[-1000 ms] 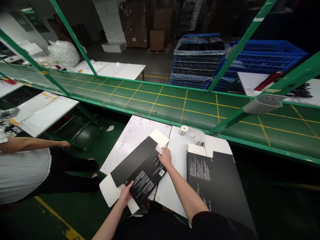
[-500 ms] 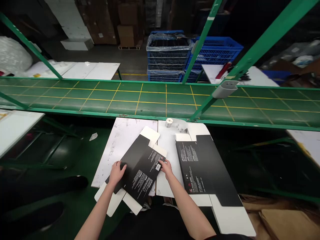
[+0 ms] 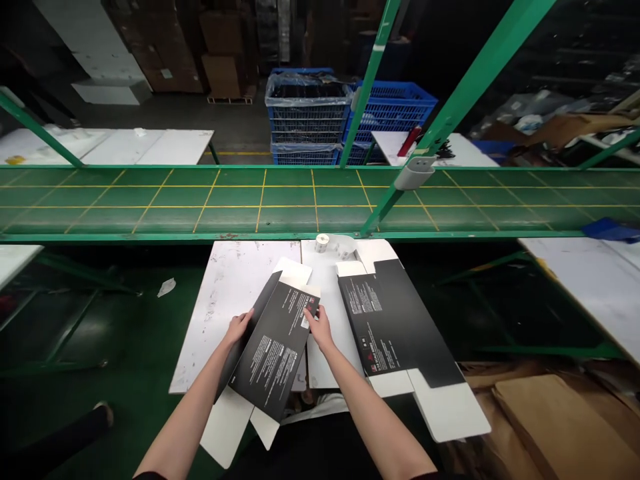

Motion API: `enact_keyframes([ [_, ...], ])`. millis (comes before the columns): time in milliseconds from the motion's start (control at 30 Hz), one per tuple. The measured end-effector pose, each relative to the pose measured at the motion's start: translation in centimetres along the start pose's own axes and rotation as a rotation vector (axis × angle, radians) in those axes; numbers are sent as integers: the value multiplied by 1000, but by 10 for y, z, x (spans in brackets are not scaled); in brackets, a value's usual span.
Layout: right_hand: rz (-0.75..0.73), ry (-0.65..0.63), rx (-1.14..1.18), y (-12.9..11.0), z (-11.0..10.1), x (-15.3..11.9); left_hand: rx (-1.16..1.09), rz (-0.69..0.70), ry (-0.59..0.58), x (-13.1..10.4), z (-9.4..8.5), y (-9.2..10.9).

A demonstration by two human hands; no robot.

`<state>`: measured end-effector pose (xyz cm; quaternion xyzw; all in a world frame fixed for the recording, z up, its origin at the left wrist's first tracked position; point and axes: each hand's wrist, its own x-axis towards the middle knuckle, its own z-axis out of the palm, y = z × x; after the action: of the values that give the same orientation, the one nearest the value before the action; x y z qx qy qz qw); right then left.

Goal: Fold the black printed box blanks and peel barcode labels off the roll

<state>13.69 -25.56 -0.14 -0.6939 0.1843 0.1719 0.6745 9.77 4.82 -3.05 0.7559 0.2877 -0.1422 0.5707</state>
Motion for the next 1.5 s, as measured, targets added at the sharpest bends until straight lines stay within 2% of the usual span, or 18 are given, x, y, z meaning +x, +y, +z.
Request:
enact_keyframes([
  [167, -240, 1, -264, -26, 11, 39, -168, -141, -190, -12, 1, 17],
  [300, -326, -47, -369, -39, 28, 83, -294, -127, -259, -15, 13, 40],
  [433, -408, -128, -267, -54, 45, 132, -352, -104, -218, 6, 23, 55],
  [500, -419, -213, -208, -60, 47, 150, -347, -113, -165, 11, 28, 52],
  [600, -401, -371, -93, -63, 43, 165, -313, -142, -75, -2, 38, 39],
  [700, -346, -480, -33, -62, 37, 168, -279, -126, 15, -20, 50, 37],
  [767, -309, -541, -51, -61, 36, 166, -262, -72, 70, -18, 53, 46],
  [867, -305, -616, -54, -57, 38, 160, -233, 31, 137, 9, 47, 71],
  [933, -334, -597, -19, -52, 40, 156, -212, 76, 146, 35, 39, 88],
  [1000, -367, -532, 6, -48, 41, 153, -191, 99, 123, 57, 33, 102],
  [1100, -418, -481, -43, -46, 40, 154, -178, 105, 36, 75, 26, 116],
  [1167, -431, -480, -115, -50, 40, 159, -187, 100, -14, 82, 21, 119],
  [1300, -464, -498, -209, -62, 45, 165, -242, 124, -30, 89, 14, 117],
  [1400, -448, -525, -198, -65, 51, 156, -319, 200, -22, 94, 12, 111],
  [1500, -368, -518, -162, -65, 53, 143, -389, 236, -31, 98, 15, 102],
])
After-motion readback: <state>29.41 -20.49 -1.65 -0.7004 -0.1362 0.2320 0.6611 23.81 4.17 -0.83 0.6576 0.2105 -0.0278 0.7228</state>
